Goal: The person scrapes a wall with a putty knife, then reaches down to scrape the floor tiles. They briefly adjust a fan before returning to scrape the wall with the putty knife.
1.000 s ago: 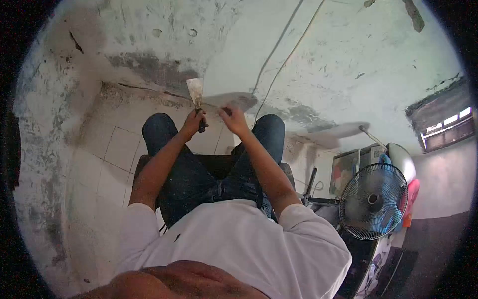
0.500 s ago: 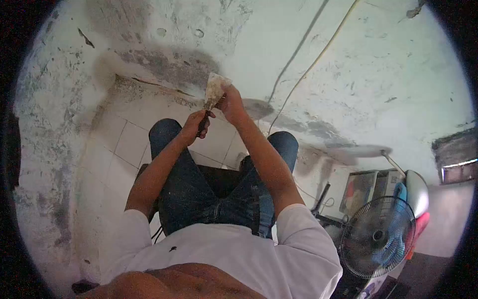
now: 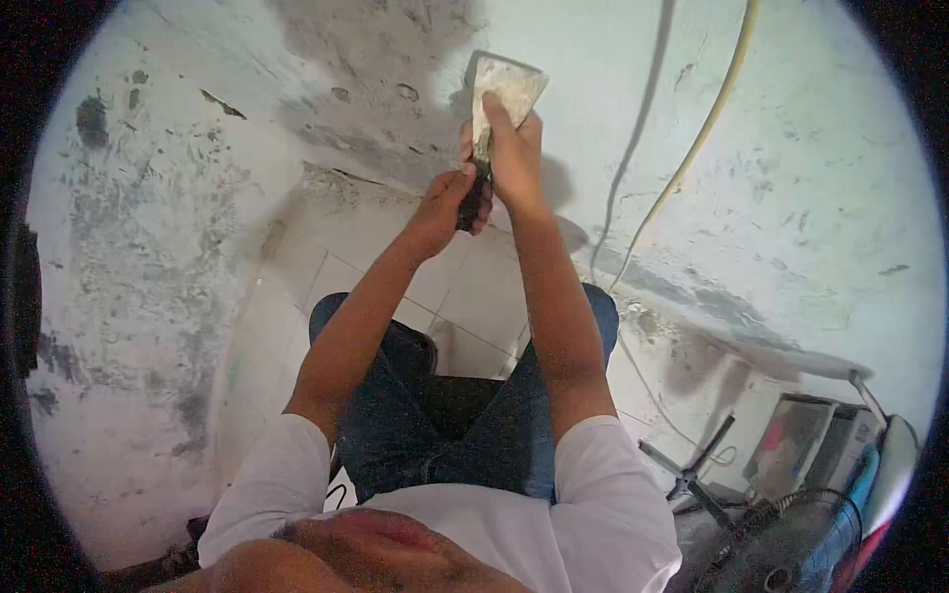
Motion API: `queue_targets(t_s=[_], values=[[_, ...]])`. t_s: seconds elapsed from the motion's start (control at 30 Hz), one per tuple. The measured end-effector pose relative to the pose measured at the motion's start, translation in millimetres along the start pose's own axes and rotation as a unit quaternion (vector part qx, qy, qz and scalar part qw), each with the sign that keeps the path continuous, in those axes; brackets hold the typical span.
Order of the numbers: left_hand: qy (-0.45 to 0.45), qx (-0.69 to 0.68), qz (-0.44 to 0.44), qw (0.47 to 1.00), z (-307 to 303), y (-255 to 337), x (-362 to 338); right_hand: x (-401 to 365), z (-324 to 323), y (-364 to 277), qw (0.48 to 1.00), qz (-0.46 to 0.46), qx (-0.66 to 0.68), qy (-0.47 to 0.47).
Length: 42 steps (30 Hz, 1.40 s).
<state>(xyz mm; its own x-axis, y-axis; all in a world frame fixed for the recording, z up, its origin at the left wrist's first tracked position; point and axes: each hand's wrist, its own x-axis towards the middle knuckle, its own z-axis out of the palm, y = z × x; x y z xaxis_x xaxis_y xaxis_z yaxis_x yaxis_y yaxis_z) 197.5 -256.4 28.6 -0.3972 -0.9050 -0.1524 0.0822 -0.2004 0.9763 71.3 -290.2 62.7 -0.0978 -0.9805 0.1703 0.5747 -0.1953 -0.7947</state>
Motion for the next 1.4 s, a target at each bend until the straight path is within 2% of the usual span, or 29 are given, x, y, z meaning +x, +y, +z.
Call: queue_targets(t_s=[0.07, 0.13, 0.23, 0.37, 0.47, 0.53, 0.67, 0.83, 0.93, 1.07, 1.23, 1.33, 1.4], values=[[-0.028, 0.012, 0.012, 0.999, 7.4, -1.3, 5.2, 11.4, -8.7, -0.6, 0.999, -0.028, -0.022, 0.015], [-0.007, 0.002, 0.011, 1.000, 11.5, -8.1, 11.2, 18.1, -7.2, -1.0, 0.997, -0.054, -0.042, 0.035], [0.002, -0.004, 0.075, 0.997, 7.3, -12.0, 13.0, 20.2, 1.5, 4.3, 0.987, -0.138, -0.051, 0.057], [0.023, -0.055, 0.046, 0.997, 6.8, -7.0, 8.9, 17.1, 8.3, 7.8, 0.982, -0.147, -0.095, 0.074], [-0.022, -0.060, 0.075, 0.995, 3.2, -2.8, 7.2, 21.3, 9.7, 14.6, 0.971, -0.187, -0.108, 0.106], [-0.012, -0.042, 0.018, 0.999, 3.5, -1.5, 4.1, 16.4, 11.7, 6.6, 0.975, -0.165, -0.106, 0.106], [0.002, -0.022, -0.006, 1.000, 15.6, 7.9, 1.1, 15.6, 13.8, -2.0, 0.977, -0.129, -0.121, 0.120], [0.030, 0.109, 0.029, 0.993, 14.5, 9.6, 2.1, 20.8, 15.1, 5.6, 0.976, -0.150, -0.100, 0.124], [0.040, 0.117, 0.025, 0.992, 16.9, 18.8, -2.3, 17.4, 20.4, -1.1, 0.984, -0.123, -0.053, 0.117], [0.076, 0.162, 0.020, 0.984, 17.6, 25.8, -1.3, 20.2, 20.6, 2.3, 0.984, -0.136, -0.036, 0.107], [0.065, 0.229, 0.080, 0.968, 9.9, 23.1, -0.1, 19.1, 28.7, 0.8, 0.981, -0.141, -0.041, 0.126], [0.066, 0.240, 0.100, 0.963, 9.9, 16.1, 3.9, 23.8, 23.1, 7.0, 0.980, -0.156, -0.049, 0.118], [0.049, 0.239, 0.106, 0.964, 10.2, 18.3, 9.4, 30.7, 14.8, 14.7, 0.959, -0.223, -0.115, 0.129]])
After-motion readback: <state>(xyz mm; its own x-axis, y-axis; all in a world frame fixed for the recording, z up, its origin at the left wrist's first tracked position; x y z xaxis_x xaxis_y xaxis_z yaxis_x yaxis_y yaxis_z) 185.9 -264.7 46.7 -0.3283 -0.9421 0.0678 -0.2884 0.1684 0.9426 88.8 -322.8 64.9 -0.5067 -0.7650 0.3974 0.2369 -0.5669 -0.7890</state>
